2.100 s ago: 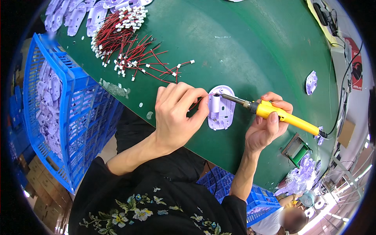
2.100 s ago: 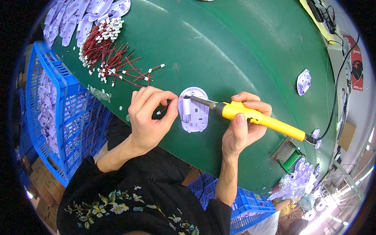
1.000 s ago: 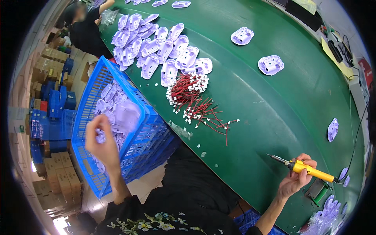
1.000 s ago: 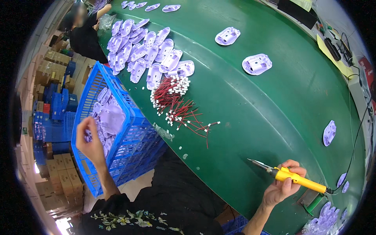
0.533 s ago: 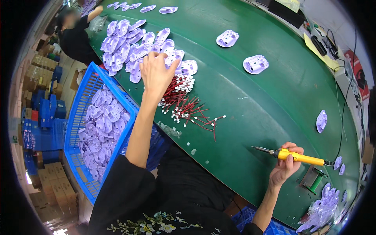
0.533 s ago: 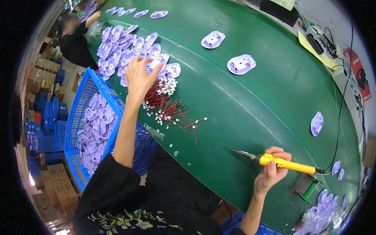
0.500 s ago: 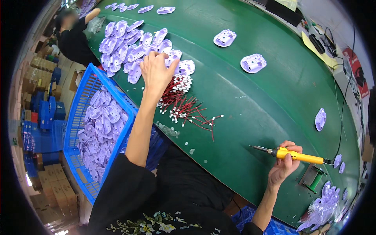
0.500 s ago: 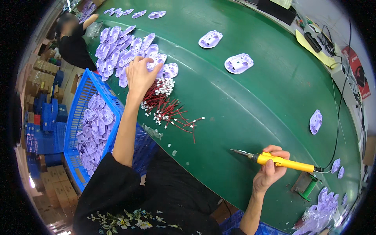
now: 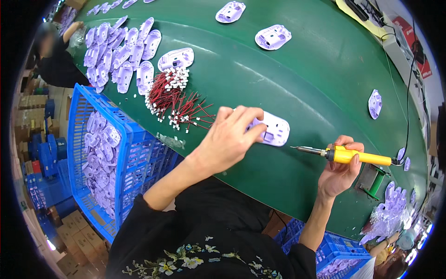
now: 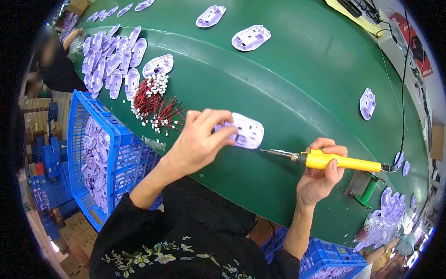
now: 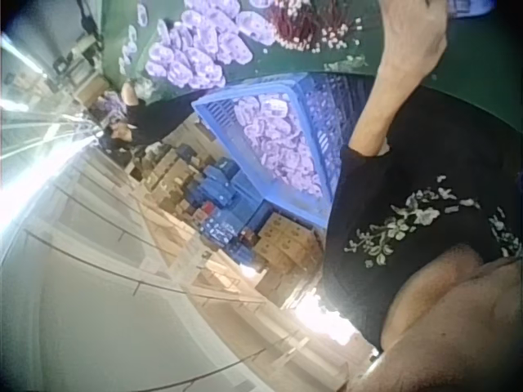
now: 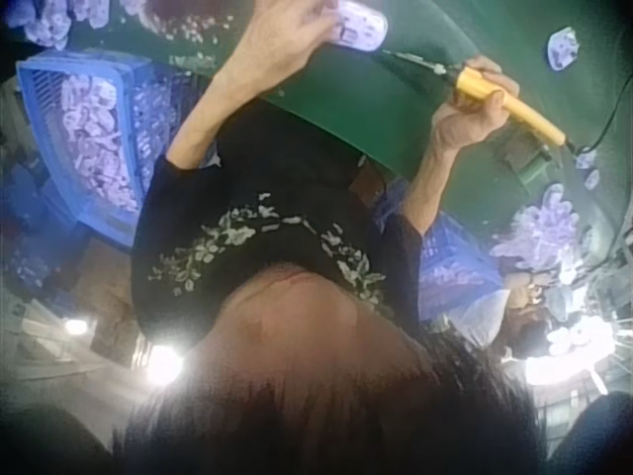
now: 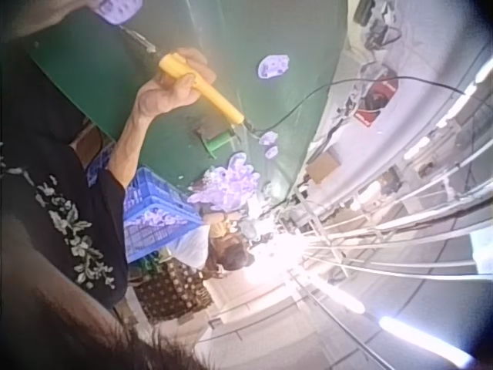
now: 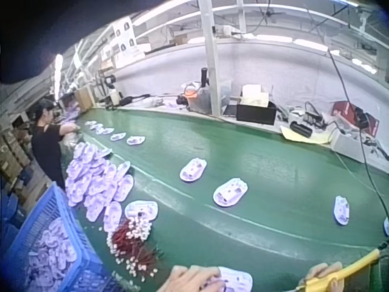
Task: Soldering small electronic wires onto a white plastic computer mouse shell on a production line.
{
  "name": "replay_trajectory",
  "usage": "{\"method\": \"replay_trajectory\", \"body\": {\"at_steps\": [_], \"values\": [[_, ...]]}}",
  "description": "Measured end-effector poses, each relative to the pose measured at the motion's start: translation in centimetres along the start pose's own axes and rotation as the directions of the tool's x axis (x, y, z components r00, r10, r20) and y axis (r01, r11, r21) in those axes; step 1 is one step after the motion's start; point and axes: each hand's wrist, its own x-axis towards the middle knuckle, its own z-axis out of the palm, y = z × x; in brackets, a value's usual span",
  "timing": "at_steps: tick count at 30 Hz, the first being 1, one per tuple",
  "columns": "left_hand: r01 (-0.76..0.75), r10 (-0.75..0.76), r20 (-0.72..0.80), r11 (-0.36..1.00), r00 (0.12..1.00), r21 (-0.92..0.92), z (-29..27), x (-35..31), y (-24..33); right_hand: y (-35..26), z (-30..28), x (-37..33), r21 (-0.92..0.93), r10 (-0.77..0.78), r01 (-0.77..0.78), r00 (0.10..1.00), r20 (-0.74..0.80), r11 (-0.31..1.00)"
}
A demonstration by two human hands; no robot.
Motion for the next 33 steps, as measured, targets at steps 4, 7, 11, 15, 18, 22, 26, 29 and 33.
{"method": "replay_trajectory", "body": {"at_steps": [4, 7, 11, 15, 18, 22, 26, 29, 33], "values": [[0.038, -0.034, 0.043, 0.995, 0.999, -0.092, -1.3, -0.8, 0.1, 0.1, 0.0, -0.1, -0.051, 0.011, -0.013, 0.999, -0.04, 0.999], [0.094, -0.096, 0.094, 0.995, 0.991, 0.024, -3.8, -2.0, -1.6, 0.2, -0.4, -0.2, -0.032, 0.028, -0.029, 0.999, -0.03, 0.999], [0.092, -0.111, 0.161, 0.988, 0.981, 0.122, -3.6, -3.1, -3.1, 0.5, 0.1, -0.2, -0.007, 0.027, -0.027, 1.0, -0.003, 1.0], [0.032, -0.063, 0.173, 0.984, 0.983, 0.174, -2.6, -3.0, -3.5, 1.3, 0.0, -0.2, -0.095, 0.075, -0.073, 0.997, 0.015, 0.993], [-0.005, -0.033, 0.183, 0.979, 0.983, 0.205, -2.5, -3.2, -3.6, 1.6, 0.5, -0.1, -0.169, 0.12, -0.114, 0.993, 0.024, 0.979], [0.025, -0.026, -0.097, 1.0, 0.995, -0.018, -2.9, -2.7, -3.0, 2.2, 0.4, -0.2, -0.202, 0.127, -0.117, 0.991, 0.035, 0.972], [0.034, -0.088, -0.335, 0.986, 0.938, -0.164, -2.6, -2.3, -2.0, 2.5, 0.6, -0.3, -0.103, 0.111, -0.103, 0.991, 0.08, 0.989], [0.207, -0.322, -0.168, 0.851, 0.932, -0.483, -1.6, -2.5, 0.7, 2.4, 0.4, -0.4, -0.097, 0.119, -0.114, 0.992, 0.044, 0.989], [0.262, -0.422, -0.136, 0.752, 0.896, -0.605, 1.9, -4.2, 2.5, 2.4, 0.7, -0.4, -0.12, 0.136, -0.138, 0.99, -0.026, 0.983]]}}
